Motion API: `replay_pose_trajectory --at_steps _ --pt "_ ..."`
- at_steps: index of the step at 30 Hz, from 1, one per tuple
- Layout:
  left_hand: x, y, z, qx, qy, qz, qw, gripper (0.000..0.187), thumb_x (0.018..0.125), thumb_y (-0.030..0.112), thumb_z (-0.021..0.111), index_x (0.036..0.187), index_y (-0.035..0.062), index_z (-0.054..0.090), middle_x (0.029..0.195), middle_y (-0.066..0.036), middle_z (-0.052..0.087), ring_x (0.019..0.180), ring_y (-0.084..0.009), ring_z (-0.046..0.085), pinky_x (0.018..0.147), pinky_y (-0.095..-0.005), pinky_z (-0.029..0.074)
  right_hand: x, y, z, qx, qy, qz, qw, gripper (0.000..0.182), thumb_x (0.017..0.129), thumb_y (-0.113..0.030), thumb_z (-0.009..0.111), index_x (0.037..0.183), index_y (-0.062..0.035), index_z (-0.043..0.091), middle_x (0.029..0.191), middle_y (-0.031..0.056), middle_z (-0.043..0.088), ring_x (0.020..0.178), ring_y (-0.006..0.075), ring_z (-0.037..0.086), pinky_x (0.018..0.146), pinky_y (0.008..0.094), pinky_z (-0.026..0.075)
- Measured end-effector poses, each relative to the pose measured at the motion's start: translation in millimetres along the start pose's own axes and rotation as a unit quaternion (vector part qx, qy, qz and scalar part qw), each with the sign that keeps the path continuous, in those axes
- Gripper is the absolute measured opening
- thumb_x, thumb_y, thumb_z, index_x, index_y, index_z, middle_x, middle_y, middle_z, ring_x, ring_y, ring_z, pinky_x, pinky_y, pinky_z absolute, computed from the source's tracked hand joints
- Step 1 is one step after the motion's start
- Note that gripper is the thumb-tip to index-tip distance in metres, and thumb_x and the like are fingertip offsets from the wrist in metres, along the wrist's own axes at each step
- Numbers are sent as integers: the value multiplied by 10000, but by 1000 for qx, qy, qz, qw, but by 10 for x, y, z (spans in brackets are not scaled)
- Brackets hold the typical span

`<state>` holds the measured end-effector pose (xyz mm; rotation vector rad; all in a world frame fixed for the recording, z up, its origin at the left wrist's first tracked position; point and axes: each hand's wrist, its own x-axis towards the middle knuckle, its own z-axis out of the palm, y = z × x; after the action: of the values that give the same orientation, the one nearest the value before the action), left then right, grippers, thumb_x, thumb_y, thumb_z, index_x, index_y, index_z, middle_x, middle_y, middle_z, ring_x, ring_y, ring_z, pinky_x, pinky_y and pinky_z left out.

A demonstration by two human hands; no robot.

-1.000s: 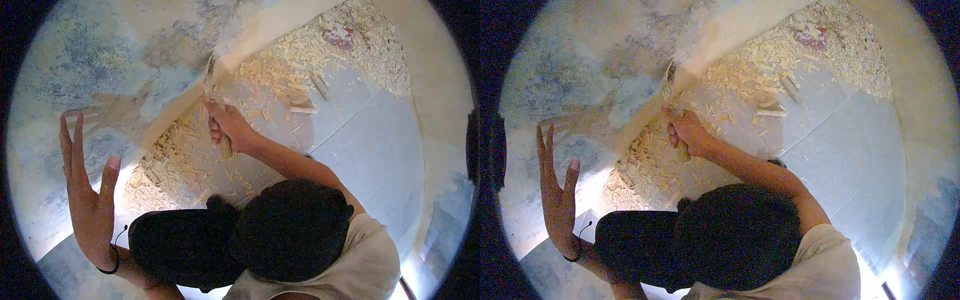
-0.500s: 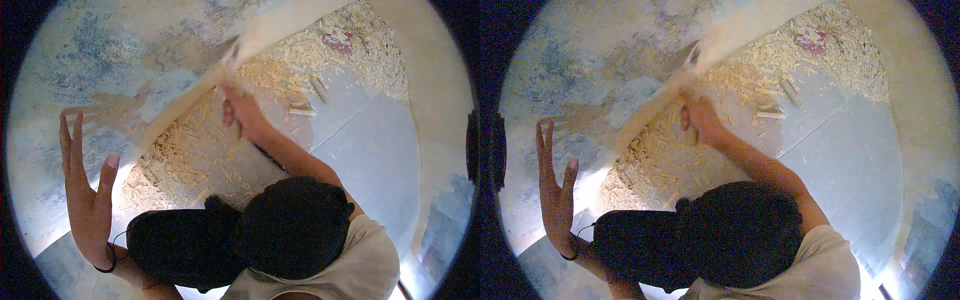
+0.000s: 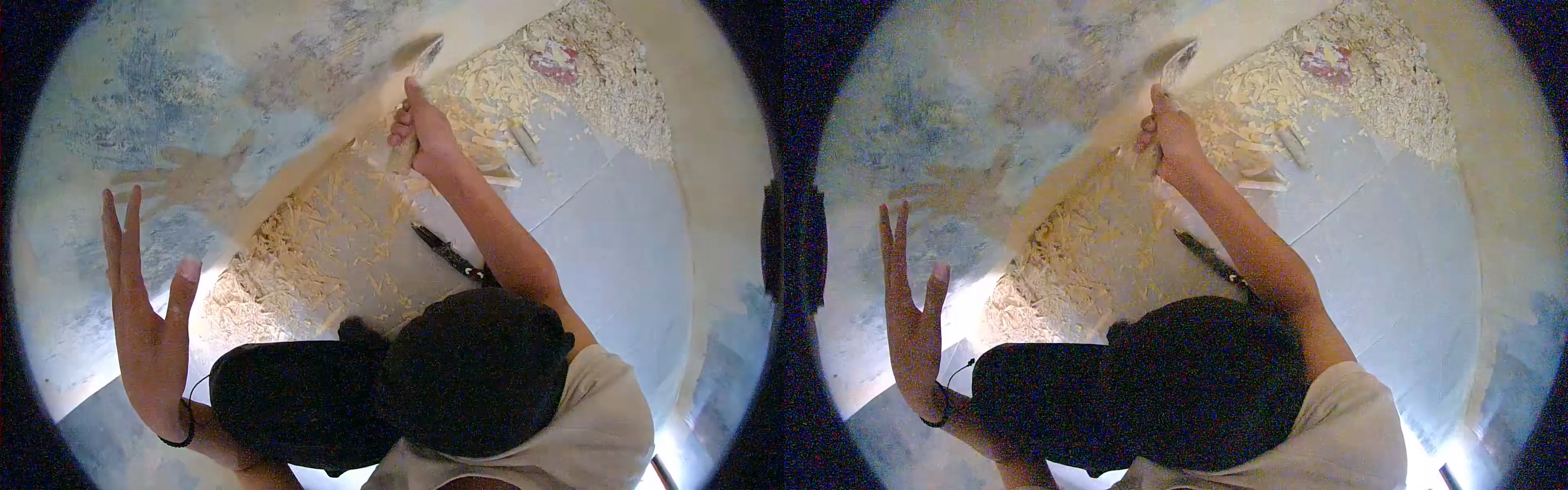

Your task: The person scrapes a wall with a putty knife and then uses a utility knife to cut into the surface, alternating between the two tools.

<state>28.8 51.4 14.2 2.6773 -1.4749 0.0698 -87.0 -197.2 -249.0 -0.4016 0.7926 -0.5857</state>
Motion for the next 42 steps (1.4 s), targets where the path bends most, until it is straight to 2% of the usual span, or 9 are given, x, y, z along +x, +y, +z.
replay_pose_trajectory --at_steps 4,7,13,18,21,24,30,36,42 --pt "58 4 18 3 0 1 1000 678 927 356 618 1525 178 352 1628 -143 191 1493 -348 200 1185 -518 218 -111 348 -131 -104 -44 22 993 452 925 -520 630 806 -95 534 602 22 484 463 173 510 424 369 408" --pt "72 69 30 -1 -9 5 1000 681 926 355 619 1524 167 353 1626 -153 191 1494 -348 197 1186 -518 215 -566 475 173 -80 -53 114 989 418 937 -487 639 856 -113 472 610 -7 431 473 144 446 457 334 422" --pt "81 43 44 -3 -12 6 1000 682 923 357 622 1523 171 357 1625 -148 197 1491 -351 208 1180 -517 230 -333 386 152 -176 -42 42 983 439 941 -492 630 821 -96 483 598 -2 435 475 148 457 461 331 431" --pt "48 -6 32 1 -18 7 1000 680 925 364 618 1523 175 356 1626 -144 199 1488 -351 216 1178 -520 234 223 -104 -168 -16 -18 -69 997 462 944 -477 626 753 -69 522 578 41 497 447 176 500 430 360 411" --pt "59 -12 43 1 -11 -2 1000 682 926 372 615 1524 174 354 1626 -144 198 1489 -349 214 1179 -521 231 70 -81 -212 -83 22 -52 995 453 940 -465 640 757 -78 492 589 36 501 442 165 498 420 345 414" --pt "84 -28 77 -8 -5 6 1000 683 928 378 610 1526 175 351 1627 -140 196 1492 -346 207 1181 -523 226 -228 270 -211 -211 -37 34 976 438 929 -442 667 813 -72 464 594 28 483 433 163 494 407 338 421" --pt "101 -12 70 -1 -16 13 1000 667 938 366 595 1527 174 350 1629 -136 192 1495 -345 196 1184 -524 218 -365 232 65 -209 -26 19 977 442 935 -499 636 761 -134 459 561 -25 391 451 138 434 434 332 418" --pt "62 -45 55 -5 -20 17 1000 668 937 365 595 1529 181 347 1631 -135 187 1494 -350 195 1185 -525 218 -162 -200 58 -45 -42 0 998 431 930 -492 649 781 -143 446 561 -20 410 442 147 440 444 321 402" --pt "50 8 25 -6 -10 4 1000 671 937 375 597 1528 181 348 1630 -142 183 1495 -349 195 1184 -520 218 -437 327 -28 -147 -41 49 987 453 906 -500 670 823 -83 512 595 34 492 448 162 487 408 349 447"
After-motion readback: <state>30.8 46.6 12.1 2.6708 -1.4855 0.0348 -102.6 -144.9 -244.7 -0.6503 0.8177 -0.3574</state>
